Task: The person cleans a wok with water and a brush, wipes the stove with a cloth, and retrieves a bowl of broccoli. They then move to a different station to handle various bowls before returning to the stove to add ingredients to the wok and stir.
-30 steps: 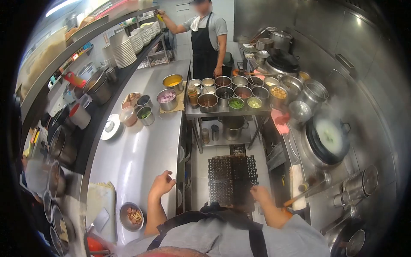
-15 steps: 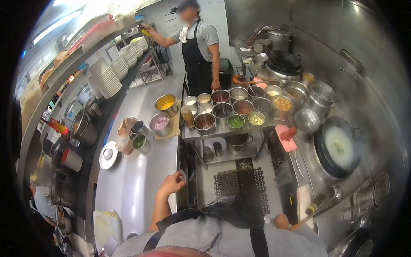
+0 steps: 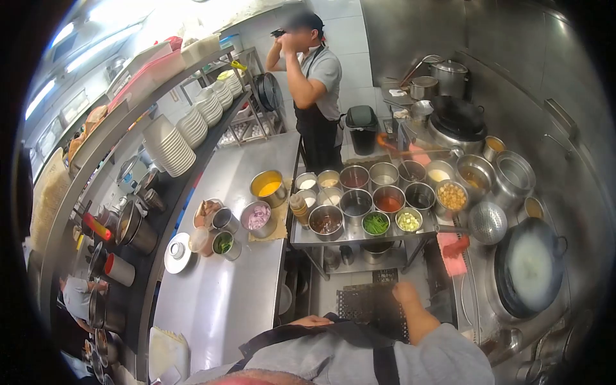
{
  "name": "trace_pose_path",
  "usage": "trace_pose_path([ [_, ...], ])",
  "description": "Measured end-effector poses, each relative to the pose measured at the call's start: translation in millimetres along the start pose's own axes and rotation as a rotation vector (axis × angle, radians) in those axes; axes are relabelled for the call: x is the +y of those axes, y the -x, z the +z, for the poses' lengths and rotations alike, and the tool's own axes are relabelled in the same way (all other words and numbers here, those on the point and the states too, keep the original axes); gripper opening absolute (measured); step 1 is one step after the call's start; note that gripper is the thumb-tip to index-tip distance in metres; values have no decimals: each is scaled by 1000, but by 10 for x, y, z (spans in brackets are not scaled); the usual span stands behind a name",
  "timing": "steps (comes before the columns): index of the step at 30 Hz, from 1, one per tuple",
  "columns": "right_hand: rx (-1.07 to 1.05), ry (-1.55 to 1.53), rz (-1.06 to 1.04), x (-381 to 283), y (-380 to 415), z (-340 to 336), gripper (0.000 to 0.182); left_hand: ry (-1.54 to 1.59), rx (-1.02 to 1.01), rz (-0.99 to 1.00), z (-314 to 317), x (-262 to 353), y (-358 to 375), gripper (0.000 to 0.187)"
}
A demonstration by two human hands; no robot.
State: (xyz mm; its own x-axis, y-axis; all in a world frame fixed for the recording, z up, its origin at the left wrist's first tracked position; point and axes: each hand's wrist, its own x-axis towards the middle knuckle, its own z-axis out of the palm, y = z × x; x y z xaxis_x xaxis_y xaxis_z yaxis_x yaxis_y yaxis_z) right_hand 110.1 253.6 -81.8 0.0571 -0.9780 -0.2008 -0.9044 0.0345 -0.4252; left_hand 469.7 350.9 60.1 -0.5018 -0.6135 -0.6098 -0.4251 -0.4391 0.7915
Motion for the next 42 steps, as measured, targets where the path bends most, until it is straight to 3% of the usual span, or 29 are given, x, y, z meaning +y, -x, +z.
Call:
trace_pose_path([
  [4, -40, -180, 48, -236, -142, -195, 27, -63, -102, 9, -232, 166, -67, 38],
  [10, -160, 184, -64, 409, 241, 439, 25, -220, -69, 43, -837, 128, -387, 33],
  [12, -127, 44, -80, 500, 585, 289, 23, -592, -8, -14, -1076, 211, -394, 38],
  [13, -162, 67, 90, 639, 637, 402, 21, -513, -20, -6, -1200, 120, -414, 42],
  [16, -237, 214, 77, 1106, 690, 405, 24, -386, -97, -1, -1604, -283, -562, 43],
  [18, -119, 163, 457, 1008, 657, 291, 26, -275, -143, 43, -1673, -60, -337, 39],
  [22, 30, 87, 553, 779, 293, 318, 26, -285, 112, 163, -1652, 390, 123, 30],
  [24, -136, 78, 457, 432, -35, 128, 26, -302, 165, 190, -1806, 392, -50, 28],
  [26, -129, 34, 376, 281, -359, 360, 25, -543, 254, 97, -2077, 188, -477, 26],
  [29, -118, 2, 261, -330, -532, 367, 24, -484, 345, 79, -2151, 511, -303, 28],
  [33, -102, -67, 90, -916, -638, 386, 25, -639, 370, 151, -2452, 238, -184, 28],
  [36, -146, -64, 39, -1062, -647, 472, 26, -581, 338, 35, -2584, 215, 90, 24],
  [38, -180, -8, 45, -1033, -606, 507, 24, -356, 295, 18, -2658, 205, 148, 22],
  [39, -207, 41, 56, -1005, -631, 524, 24, -356, 301, 30, -2660, 301, 182, 22],
  [41, -225, 81, 78, -861, -666, 560, 23, 55, 258, 114, -2591, 444, 290, 26],
  [42, -249, 117, 107, -718, -651, 598, 22, 56, 248, 122, -2595, 453, 280, 26],
])
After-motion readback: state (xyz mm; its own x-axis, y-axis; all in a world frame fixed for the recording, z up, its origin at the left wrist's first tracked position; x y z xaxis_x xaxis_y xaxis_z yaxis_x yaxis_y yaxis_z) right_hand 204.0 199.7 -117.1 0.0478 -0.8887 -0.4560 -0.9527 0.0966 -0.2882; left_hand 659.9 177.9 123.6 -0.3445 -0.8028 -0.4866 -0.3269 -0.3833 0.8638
